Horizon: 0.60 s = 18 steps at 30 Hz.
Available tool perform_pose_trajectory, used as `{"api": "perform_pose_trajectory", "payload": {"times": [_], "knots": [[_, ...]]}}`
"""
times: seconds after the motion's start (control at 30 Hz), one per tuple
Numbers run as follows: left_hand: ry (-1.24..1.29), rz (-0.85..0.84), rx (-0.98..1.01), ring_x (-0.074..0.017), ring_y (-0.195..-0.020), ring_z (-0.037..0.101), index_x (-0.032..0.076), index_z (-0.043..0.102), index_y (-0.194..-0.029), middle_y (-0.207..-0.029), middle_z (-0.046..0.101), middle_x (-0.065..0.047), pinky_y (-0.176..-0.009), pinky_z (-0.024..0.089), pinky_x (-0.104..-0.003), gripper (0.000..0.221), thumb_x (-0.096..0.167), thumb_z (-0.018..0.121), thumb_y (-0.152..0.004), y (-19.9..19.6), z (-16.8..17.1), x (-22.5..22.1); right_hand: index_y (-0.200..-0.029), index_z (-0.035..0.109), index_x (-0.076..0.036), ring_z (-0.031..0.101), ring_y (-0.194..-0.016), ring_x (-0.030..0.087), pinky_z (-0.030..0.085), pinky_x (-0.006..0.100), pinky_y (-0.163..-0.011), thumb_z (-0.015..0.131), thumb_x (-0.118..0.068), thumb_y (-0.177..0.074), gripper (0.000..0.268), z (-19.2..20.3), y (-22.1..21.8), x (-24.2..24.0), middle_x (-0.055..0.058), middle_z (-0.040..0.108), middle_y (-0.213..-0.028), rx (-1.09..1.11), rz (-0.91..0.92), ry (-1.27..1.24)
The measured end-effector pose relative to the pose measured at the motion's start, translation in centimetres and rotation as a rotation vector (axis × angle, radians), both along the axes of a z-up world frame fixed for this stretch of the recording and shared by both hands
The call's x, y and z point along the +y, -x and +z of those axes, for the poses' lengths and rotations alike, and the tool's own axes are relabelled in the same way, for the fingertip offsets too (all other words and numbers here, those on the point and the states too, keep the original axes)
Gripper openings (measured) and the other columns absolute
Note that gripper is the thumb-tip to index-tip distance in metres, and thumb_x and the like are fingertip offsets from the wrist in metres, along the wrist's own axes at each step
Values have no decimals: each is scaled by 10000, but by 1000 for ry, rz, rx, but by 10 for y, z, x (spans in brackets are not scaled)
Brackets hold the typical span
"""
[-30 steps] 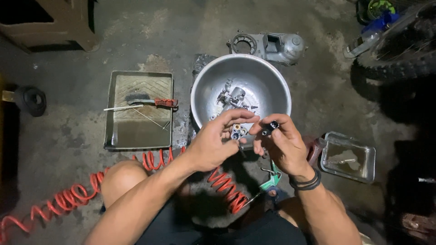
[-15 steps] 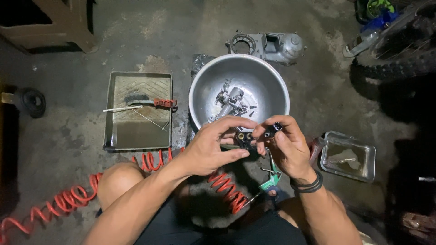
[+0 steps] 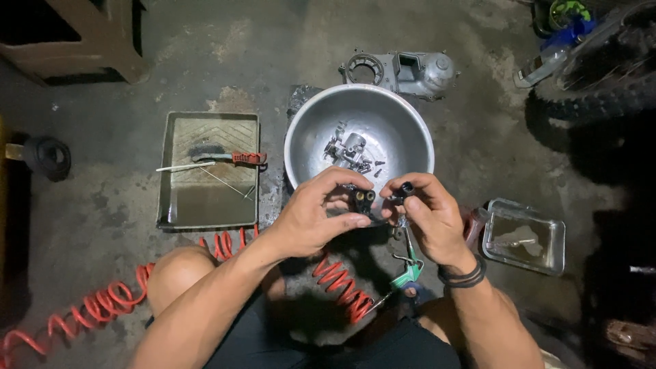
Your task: The person is cleaning various small carburetor components by spraying them with cleaning fluid and blowing them out with an air compressor nozzle.
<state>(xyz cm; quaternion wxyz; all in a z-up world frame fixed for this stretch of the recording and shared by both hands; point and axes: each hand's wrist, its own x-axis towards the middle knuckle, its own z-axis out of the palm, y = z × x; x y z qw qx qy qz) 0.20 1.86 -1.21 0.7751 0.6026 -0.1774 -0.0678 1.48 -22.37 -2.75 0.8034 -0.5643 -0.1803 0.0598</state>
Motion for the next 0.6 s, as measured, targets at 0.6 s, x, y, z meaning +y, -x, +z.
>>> {"api": "perform_pose_trajectory", "payload": {"times": [0.6], "knots": [[-962,307,-336,-286,-1086,701,200,662,-1280,-1130,669,-48,-876,581,-446,421,204,778,-875,-62,3,21,-1250,714,-203,743,-887,278,575,436,-686,586,-329,-1013,298,46,-63,13,37,764,-977,-355,-216,1802]]}}
